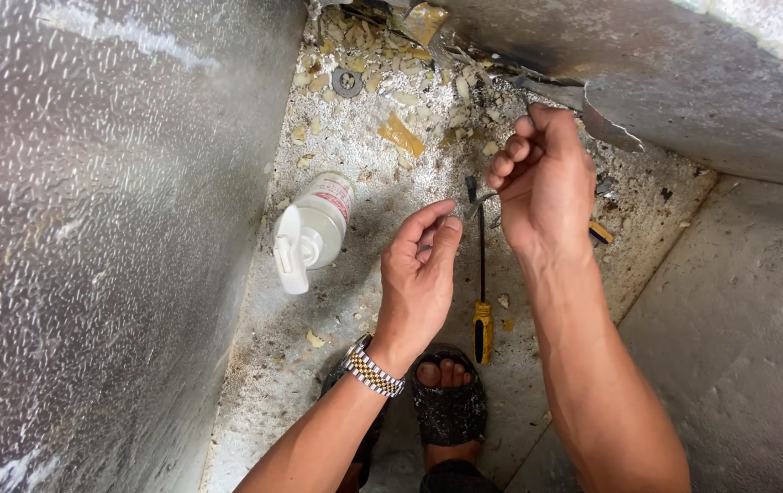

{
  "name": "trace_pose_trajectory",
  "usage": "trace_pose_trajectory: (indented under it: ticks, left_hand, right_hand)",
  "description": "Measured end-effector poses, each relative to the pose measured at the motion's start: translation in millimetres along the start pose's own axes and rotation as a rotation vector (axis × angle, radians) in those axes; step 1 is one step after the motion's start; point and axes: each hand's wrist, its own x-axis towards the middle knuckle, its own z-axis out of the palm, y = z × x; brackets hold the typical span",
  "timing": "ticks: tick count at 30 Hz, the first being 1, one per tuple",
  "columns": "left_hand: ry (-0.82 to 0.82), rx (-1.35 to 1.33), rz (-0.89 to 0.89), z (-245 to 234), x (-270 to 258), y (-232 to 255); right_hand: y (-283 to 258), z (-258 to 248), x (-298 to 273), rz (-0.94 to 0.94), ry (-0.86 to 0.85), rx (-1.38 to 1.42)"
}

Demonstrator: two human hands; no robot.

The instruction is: Scraping and cleaning a metal joint inside an appliance using various tools and liquid

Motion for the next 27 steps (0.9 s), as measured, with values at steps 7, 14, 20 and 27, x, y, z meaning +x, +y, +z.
trace_pose_trajectory:
  ticks: [7, 14, 20, 27]
  left_hand:
    - [-0.004, -0.002, 0.002, -1.8, -0.9, 5.8]
    - [-0.023, 0.07, -0.092, -5.0, -0.4, 11.6]
    - [-0.033, 0.053, -0.114, -6.9, 0.9, 15.2]
    - [-0.017, 0.043, -0.099, -4.4, 4.0, 10.5]
  right_hand:
    - [-6.8, 9.3, -1.9, -0.05, 0.012, -0.024]
    - [-5.3, 7.8, -2.8, -0.193, -0.024, -0.163]
    - [5.6, -2.4, -2.0, -0.236, -0.077, -0.232]
    - [17.6, -9.2, 6.8, -0.176, -0.055, -0.24]
